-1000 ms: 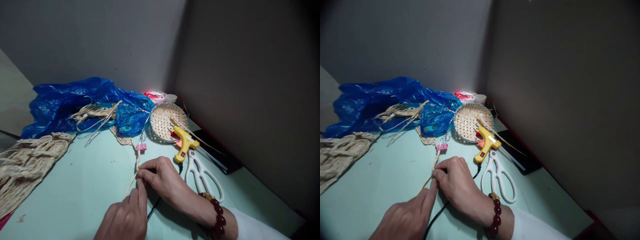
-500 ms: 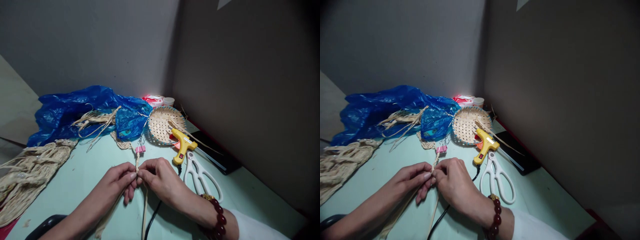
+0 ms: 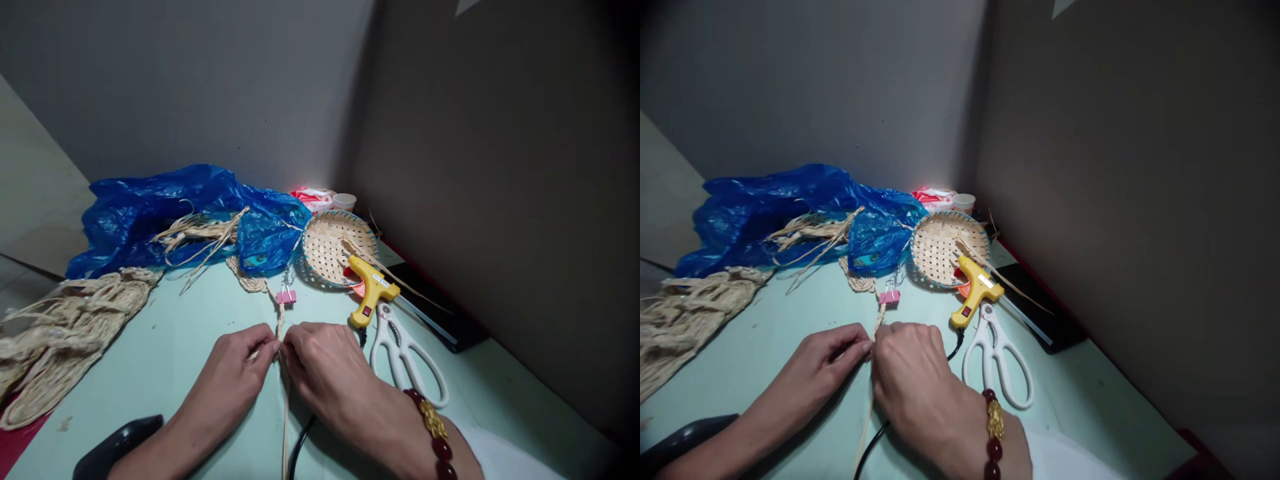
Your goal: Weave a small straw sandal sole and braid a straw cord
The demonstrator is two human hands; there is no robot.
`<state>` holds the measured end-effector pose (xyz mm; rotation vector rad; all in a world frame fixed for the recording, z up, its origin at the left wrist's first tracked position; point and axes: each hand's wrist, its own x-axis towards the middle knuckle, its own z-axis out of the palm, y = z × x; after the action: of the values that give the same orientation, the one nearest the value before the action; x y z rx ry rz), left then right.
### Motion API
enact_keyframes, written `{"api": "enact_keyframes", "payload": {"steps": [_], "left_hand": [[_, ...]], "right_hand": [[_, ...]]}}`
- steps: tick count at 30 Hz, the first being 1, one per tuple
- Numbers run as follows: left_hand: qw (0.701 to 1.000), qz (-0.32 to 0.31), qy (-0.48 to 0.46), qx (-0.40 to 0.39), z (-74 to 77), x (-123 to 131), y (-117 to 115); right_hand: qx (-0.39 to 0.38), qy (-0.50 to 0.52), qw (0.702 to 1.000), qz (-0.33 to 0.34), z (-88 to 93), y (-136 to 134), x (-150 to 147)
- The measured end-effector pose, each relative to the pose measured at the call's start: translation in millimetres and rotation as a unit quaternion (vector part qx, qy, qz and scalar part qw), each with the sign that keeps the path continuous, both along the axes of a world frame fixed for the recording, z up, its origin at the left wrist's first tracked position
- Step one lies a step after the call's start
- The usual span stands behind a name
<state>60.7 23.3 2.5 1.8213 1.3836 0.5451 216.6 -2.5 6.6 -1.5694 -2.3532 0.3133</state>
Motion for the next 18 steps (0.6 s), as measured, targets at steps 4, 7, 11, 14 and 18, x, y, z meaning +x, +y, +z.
{"api": "enact_keyframes", "payload": {"steps": [4, 7, 11, 14, 18], "left_hand": [[1.000, 0.002, 0.005, 0.002, -1.1, 2.9, -2.4], [1.000, 0.006, -0.011, -0.008, -3.9, 2.5, -2.1], [0.998, 0.004, -0.045, -0.033, -5.6, -0.1, -1.4], [0.995, -0.007, -0.082, -0.058, -6.1, -2.1, 0.3], [0.987, -0.011, -0.129, -0.095, -8.4, -3.4, 2.7]], "right_hand": [[0.002, -0.013, 1.000, -0.010, -5.1, -3.4, -4.7], [-0.005, 0.006, 1.000, -0.024, -7.9, -4.3, -7.9], [-0.005, 0.009, 1.000, -0.026, -6.9, -5.8, -11.6], [0.027, -0.061, 0.998, 0.004, -8.9, -9.8, -17.0], [0.157, -0.139, 0.975, 0.076, -21.3, -16.6, -25.3]]}}
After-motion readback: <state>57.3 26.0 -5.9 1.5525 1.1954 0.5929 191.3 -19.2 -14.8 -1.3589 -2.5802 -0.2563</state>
